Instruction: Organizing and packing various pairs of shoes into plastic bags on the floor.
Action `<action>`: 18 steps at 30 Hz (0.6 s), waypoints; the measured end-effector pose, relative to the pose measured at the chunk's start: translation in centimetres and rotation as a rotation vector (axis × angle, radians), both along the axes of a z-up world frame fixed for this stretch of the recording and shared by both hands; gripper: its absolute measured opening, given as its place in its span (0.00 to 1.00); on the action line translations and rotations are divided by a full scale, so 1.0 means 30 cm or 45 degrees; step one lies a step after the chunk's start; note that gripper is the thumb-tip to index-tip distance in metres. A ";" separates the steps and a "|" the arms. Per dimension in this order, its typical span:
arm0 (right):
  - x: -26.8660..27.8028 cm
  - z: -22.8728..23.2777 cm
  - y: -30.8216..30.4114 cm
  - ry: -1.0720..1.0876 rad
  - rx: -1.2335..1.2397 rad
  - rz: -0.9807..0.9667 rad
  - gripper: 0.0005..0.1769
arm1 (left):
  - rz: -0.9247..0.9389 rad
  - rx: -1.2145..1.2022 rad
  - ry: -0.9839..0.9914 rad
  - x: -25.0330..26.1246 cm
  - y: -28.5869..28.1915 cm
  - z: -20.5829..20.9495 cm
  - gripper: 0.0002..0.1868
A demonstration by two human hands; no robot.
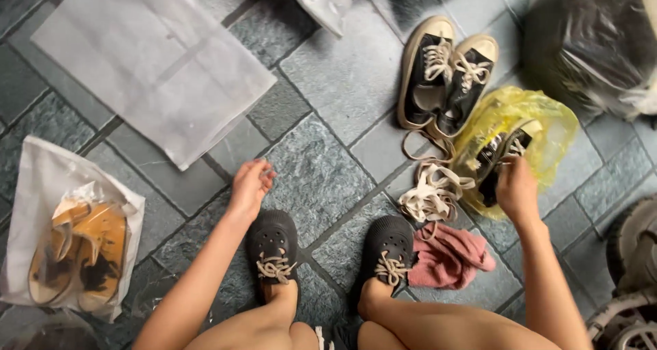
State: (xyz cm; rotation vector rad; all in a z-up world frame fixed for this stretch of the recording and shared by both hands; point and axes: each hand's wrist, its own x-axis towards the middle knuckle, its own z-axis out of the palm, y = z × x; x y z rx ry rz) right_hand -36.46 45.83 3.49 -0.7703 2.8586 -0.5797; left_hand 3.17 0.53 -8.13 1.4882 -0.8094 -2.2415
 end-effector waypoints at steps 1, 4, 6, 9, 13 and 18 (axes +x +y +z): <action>-0.020 -0.053 0.052 -0.069 0.178 -0.118 0.17 | -0.125 0.040 -0.005 -0.030 0.031 0.059 0.08; -0.026 -0.207 0.145 -0.104 0.462 -0.358 0.27 | -0.304 0.057 -0.040 -0.082 0.068 0.202 0.09; -0.021 -0.242 0.164 -0.057 0.571 -0.476 0.34 | -0.354 0.034 -0.056 -0.094 0.085 0.262 0.09; -0.027 -0.181 0.069 -0.167 0.610 -0.611 0.48 | -0.386 0.025 -0.128 -0.083 0.077 0.285 0.10; 0.029 -0.076 -0.062 -0.270 0.759 -0.521 0.50 | -0.381 0.007 -0.168 -0.015 0.100 0.216 0.10; -0.010 -0.186 -0.032 -0.143 0.705 -0.426 0.38 | -0.386 0.021 -0.193 0.018 0.141 0.203 0.11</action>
